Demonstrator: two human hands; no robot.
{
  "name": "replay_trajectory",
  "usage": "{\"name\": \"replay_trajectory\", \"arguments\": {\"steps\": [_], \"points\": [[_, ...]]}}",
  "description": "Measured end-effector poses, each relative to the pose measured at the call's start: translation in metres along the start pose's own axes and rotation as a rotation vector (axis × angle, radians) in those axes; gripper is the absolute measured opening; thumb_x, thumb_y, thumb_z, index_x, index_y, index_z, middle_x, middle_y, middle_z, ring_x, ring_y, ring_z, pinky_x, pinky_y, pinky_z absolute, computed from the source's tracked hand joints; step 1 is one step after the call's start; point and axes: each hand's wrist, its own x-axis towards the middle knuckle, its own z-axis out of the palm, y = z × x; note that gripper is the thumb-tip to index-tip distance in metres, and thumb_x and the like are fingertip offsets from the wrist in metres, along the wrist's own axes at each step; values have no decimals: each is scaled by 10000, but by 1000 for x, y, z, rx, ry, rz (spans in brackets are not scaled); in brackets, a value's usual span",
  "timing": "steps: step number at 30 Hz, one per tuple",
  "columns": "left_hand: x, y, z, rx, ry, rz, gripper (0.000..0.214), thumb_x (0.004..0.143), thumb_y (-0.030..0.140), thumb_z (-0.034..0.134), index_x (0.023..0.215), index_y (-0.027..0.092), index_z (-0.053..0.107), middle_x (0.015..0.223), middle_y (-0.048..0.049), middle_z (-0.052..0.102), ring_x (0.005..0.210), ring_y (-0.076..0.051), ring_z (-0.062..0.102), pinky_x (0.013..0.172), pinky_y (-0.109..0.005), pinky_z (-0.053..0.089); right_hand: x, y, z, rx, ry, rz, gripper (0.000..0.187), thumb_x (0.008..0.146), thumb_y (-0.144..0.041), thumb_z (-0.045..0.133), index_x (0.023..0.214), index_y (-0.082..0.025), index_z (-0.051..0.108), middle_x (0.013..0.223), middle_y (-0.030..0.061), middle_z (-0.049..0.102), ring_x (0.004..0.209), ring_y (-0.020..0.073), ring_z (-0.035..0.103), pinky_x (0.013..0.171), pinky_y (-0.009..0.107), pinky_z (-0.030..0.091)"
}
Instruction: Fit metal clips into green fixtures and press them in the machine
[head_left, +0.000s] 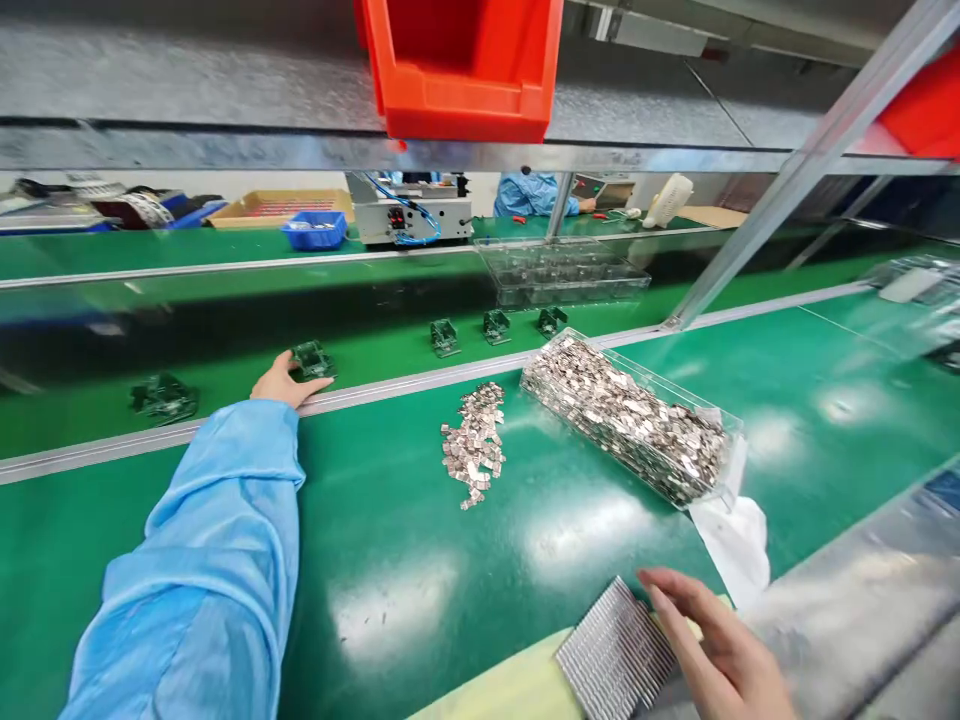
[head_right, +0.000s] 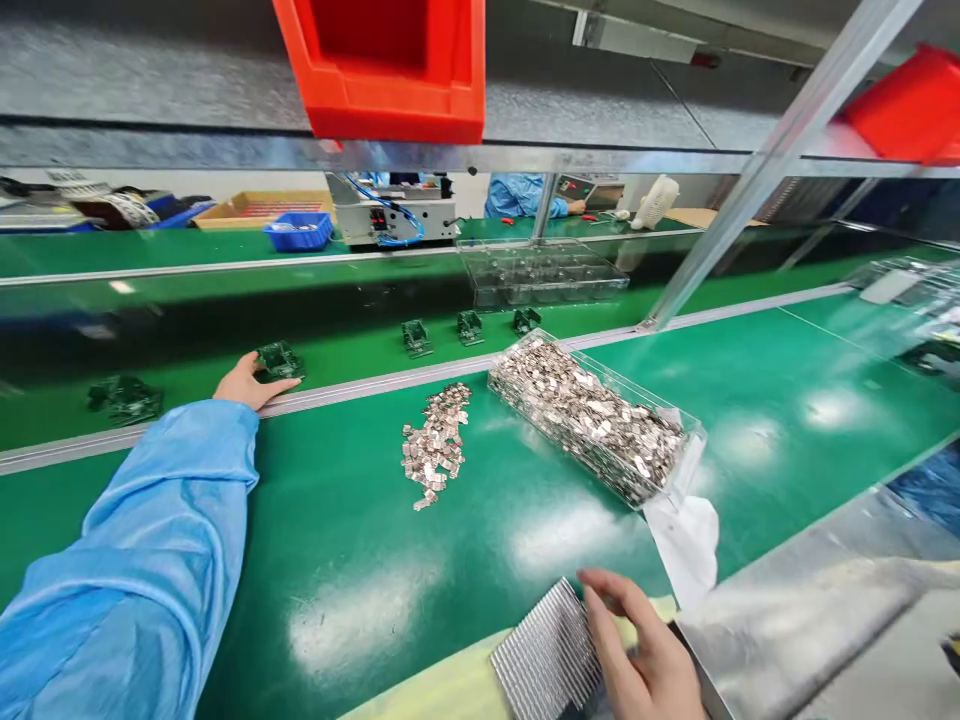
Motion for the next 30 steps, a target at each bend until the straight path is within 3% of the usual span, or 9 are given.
{"name": "replay_trajectory", "arguments": {"steps": [3, 6, 8, 11, 14, 17, 23, 28, 30], "points": [[-13, 11, 5, -40, 35, 40, 721, 627, 378, 852, 1234, 123, 557, 1216, -129, 659, 1115, -338, 642, 1010, -461, 493, 30, -29, 22, -12, -138, -73, 268, 887, -445, 576, 923, -228, 730, 894, 51, 747, 802, 232, 713, 700, 304, 592], [-53, 30, 10, -215, 74, 44, 679, 596, 348, 867, 1146, 113, 544, 1050, -96, 687, 910, -281, 710, 850, -428, 586, 71, -50, 58, -92, -357, -142, 216, 904, -298, 532, 1003, -207, 701, 852, 46, 732, 755, 211, 696, 685, 305, 565], [-93, 45, 14, -477, 38, 29, 677, 560, 275, 884, 1106, 130, 511, 934, -70, 696, 816, -242, 722, 772, -388, 614, 97, -59, 85, -189, -454, -156, 197, 880, -208, 563, 1031, -192, 689, 824, 44, 713, 699, 194, 670, 671, 296, 533], [-164, 64, 19, -886, -56, 41, 646, 475, 214, 911, 976, 171, 505, 907, -54, 699, 802, -223, 727, 762, -357, 625, 123, -68, 118, -253, -482, -185, 188, 840, -199, 665, 1025, -208, 693, 873, 61, 687, 658, 186, 627, 640, 295, 473], [-234, 72, 17, -1089, -135, -19, 630, 473, 238, 915, 949, 184, 506, 983, -46, 692, 867, -204, 723, 815, -333, 615, 133, -74, 141, -301, -480, -194, 48, 836, -204, 685, 873, -227, 705, 871, 77, 661, 683, 202, 613, 605, 296, 412], [-286, 77, 11, -1170, -240, -94, 602, 532, 244, 896, 993, 189, 513, 1019, -33, 687, 882, -175, 716, 828, -298, 607, 133, -77, 153, -316, -468, -181, 100, 820, -157, 671, 753, -231, 679, 841, 77, 646, 673, 208, 595, 583, 302, 381], [-331, 91, 9, -1239, -404, -195, 602, 595, 214, 877, 1045, 207, 477, 1076, -27, 683, 911, -147, 708, 830, -249, 595, 127, -80, 141, -200, -467, -162, 189, 741, -61, 658, 641, -220, 636, 701, 22, 632, 608, 168, 570, 563, 277, 404], [-346, 101, 10, -1337, -575, -214, 636, 609, 245, 875, 1056, 228, 422, 947, 20, 690, 735, -132, 715, 732, -279, 622, 91, -81, 83, -32, -472, -115, 200, 862, -195, 567, 1009, -208, 702, 626, -21, 634, 536, 149, 601, 539, 260, 474], [-353, 108, 10, -1358, -623, -195, 612, 641, 248, 857, 1061, 231, 413, 946, 25, 681, 769, -141, 719, 777, -313, 626, 66, -80, 55, 100, -461, -85, 197, 884, -251, 545, 996, -198, 698, 673, -2, 664, 553, 155, 631, 539, 263, 500]]}}
